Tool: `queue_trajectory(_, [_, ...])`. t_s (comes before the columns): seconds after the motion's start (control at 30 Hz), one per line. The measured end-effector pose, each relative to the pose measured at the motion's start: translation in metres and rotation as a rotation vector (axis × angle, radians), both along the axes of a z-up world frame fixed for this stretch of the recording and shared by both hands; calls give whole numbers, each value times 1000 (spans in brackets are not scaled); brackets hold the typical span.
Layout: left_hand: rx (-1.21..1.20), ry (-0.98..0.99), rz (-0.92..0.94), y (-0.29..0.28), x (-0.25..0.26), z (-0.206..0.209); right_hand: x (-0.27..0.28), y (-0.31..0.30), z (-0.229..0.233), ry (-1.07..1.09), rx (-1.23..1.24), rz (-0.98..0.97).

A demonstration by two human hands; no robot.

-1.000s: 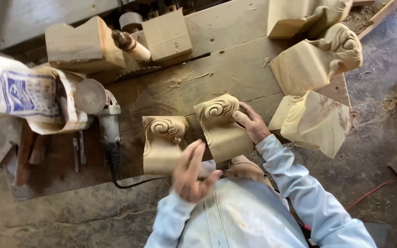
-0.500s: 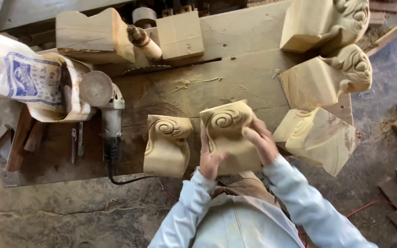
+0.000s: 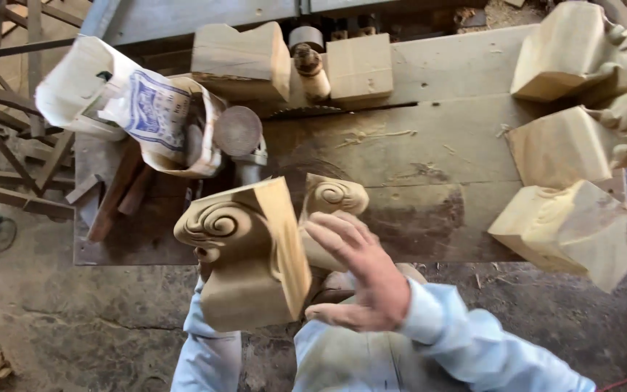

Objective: Sanding carved wooden blocks using a power sander and marking them with a pen in a workshop.

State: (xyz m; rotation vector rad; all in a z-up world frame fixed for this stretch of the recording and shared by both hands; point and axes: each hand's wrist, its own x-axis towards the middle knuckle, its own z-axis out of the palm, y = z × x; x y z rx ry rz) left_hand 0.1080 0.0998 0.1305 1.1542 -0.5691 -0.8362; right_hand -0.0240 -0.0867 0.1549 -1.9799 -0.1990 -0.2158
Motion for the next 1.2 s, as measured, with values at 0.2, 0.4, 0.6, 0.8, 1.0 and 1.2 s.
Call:
queue_trajectory(0.2, [100, 6, 42, 42, 40, -81, -5, 33, -164, 181, -869, -96])
queue_trajectory(0.4, [225, 28, 60, 72, 60, -186, -19, 5, -166, 256, -882, -53])
queue_trajectory(0.6, [372, 71, 87, 96, 42, -276, -43, -7, -179, 289, -626, -182])
queue_trajectory(0.8, [509, 86, 150, 103, 33, -327, -45, -1, -188, 219, -541, -299])
queue_trajectory(1.0, [635, 94, 226, 107, 23, -374, -47, -17, -172, 145, -541, -366])
queue_trajectory(1.2, [834, -771, 156, 19, 35, -227, -61, -59, -158, 127, -531, -525])
